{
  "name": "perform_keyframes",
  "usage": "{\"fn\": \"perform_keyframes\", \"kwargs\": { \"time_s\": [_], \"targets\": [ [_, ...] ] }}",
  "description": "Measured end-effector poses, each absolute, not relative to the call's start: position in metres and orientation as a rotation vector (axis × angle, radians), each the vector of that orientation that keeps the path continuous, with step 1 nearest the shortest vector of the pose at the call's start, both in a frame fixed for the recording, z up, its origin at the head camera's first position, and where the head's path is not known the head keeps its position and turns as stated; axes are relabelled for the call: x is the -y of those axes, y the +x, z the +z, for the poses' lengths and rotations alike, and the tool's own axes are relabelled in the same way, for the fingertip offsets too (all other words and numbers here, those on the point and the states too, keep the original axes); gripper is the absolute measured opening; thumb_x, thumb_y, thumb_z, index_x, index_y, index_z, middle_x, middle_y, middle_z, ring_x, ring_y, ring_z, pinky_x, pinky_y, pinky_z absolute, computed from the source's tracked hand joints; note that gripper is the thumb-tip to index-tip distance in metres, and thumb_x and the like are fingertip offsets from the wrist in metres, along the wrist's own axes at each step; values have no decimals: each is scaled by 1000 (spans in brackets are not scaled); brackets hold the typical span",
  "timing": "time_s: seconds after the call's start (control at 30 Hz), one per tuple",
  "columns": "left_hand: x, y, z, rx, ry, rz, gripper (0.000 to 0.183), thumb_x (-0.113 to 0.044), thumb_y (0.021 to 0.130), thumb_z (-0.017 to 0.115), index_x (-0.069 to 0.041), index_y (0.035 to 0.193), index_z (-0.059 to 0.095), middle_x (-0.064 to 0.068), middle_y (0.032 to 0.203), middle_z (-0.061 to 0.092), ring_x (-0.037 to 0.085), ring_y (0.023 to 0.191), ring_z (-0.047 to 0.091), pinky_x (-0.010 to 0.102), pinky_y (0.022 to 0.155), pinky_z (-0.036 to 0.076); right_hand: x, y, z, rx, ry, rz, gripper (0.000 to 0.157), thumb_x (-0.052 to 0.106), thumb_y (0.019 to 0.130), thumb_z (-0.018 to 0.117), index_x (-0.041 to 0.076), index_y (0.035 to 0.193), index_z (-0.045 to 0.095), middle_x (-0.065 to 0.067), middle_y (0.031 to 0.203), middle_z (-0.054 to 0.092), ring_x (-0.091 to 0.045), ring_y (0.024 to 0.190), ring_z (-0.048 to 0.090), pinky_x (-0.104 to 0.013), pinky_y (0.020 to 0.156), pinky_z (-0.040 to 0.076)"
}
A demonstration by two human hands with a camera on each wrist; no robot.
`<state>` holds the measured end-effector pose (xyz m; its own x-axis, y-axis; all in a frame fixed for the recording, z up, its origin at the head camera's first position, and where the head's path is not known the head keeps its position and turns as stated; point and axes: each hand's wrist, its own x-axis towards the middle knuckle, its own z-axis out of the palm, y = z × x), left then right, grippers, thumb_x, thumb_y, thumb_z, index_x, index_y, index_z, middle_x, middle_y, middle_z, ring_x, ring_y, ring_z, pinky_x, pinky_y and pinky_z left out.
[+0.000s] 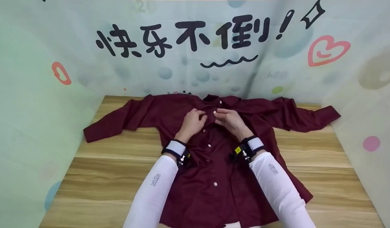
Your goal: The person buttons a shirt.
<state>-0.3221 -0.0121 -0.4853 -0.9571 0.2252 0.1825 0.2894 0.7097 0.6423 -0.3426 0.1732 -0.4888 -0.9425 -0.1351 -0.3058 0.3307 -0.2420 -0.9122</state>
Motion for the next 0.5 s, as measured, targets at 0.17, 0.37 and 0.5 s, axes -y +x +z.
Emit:
{"fn": "perform_keyframes", "kwargs": {
  "time_s": [0.17,0.37,0.5],
  "targets": [
    [11,-330,-482,2858,-426,-1189,31,-15,106,52,1,124,72,18,118,67,33,115,63,41,102,48,-172,-342,-488,-1707,197,-2263,50,-6,100,57,-12,148,42,-11,112,64,-15,86,68,-27,79,58],
    [6,-333,-481,2876,-340,-1366,32,-23,107,51,-5,104,77,12,110,73,24,101,65,35,89,50,-170,-341,-491,-1775,180,-2186,47,-5,100,57,-11,146,47,-19,124,65,-15,89,69,-28,81,58],
    [3,-332,-480,2842,-260,-1449,32,-25,105,54,-5,99,77,11,103,73,21,93,63,33,82,49,-169,-340,-494,-1838,187,-2148,44,-5,100,59,-11,143,51,-26,135,60,-15,89,70,-29,81,59]
  ]
}}
